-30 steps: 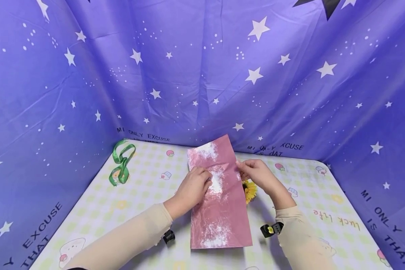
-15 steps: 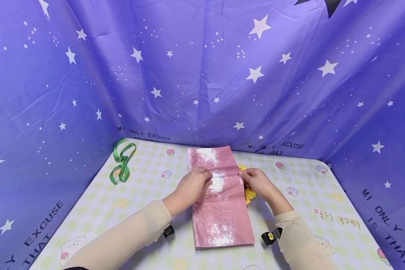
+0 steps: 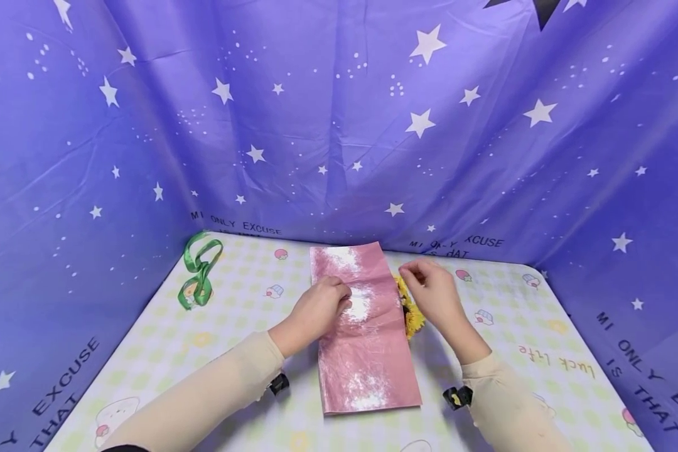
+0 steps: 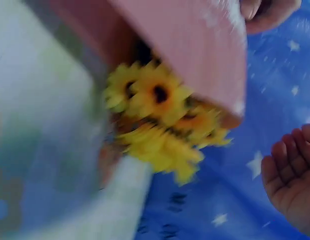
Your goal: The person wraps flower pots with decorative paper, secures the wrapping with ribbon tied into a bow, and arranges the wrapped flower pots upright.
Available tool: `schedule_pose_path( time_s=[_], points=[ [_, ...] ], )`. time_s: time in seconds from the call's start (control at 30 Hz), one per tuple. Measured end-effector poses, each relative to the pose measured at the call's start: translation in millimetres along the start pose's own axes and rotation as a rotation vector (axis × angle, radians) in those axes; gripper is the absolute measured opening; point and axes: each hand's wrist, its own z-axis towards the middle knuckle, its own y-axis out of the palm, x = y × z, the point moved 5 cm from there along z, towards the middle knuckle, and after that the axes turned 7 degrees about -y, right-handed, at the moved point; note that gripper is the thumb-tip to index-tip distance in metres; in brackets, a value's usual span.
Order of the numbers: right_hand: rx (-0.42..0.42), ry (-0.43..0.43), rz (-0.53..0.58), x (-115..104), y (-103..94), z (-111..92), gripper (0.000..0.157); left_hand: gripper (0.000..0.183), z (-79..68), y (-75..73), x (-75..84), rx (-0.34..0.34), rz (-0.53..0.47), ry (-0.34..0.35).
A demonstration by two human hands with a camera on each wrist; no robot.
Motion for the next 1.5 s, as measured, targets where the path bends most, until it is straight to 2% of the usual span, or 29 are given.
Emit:
schedule_pose_path(
  time_s=[0.1,0.23,0.3,0.37,0.47,0.63,0.9,1.13,1.33,1.5],
  points=[
    [-0.075,-0.113,-0.016,-30.1,17.3,-6.5,0.01,0.006,0.7,-0.5,-1.7,0.008,0.007,0.012],
    [-0.195,-0.239,-0.133,-57.6,50.1,-24.8,0.009,0.007,3.6,-0.4,-2.9,0.003,0.023,0.031],
    [-0.207,-0.284,-0.216,-64.5,62.1,-33.3,0.008,0.006,5.2,-0.4,-2.9,-0.007,0.023,0.036],
    [-0.179,-0.305,-0.287,-67.9,69.0,-38.7,0.007,0.006,6.6,-0.6,-2.5,-0.015,0.027,0.039],
    [-0.143,-0.29,-0.35,-69.0,73.7,-41.8,0.008,0.006,8.6,-0.9,-2.6,-0.022,0.036,0.037],
    [-0.153,-0.282,-0.375,-68.8,75.8,-38.7,0.007,0.007,11.0,0.0,-3.9,-0.028,0.037,0.01],
    [-0.167,-0.321,-0.4,-67.3,73.6,-29.1,0.004,0.013,8.0,0.3,-4.2,0.037,0.049,-0.041],
    [-0.204,-0.272,-0.365,-59.5,72.3,-20.6,0.007,0.014,2.8,-1.8,-2.0,-0.022,0.024,-0.087],
    [-0.237,-0.237,-0.346,-57.6,74.7,-16.3,0.008,0.015,1.2,-0.3,-6.1,-0.044,-0.007,-0.102],
    [-0.256,-0.175,-0.32,-54.0,75.9,-14.3,0.009,0.017,-1.4,1.4,-6.9,-0.087,-0.029,-0.129]
  ],
)
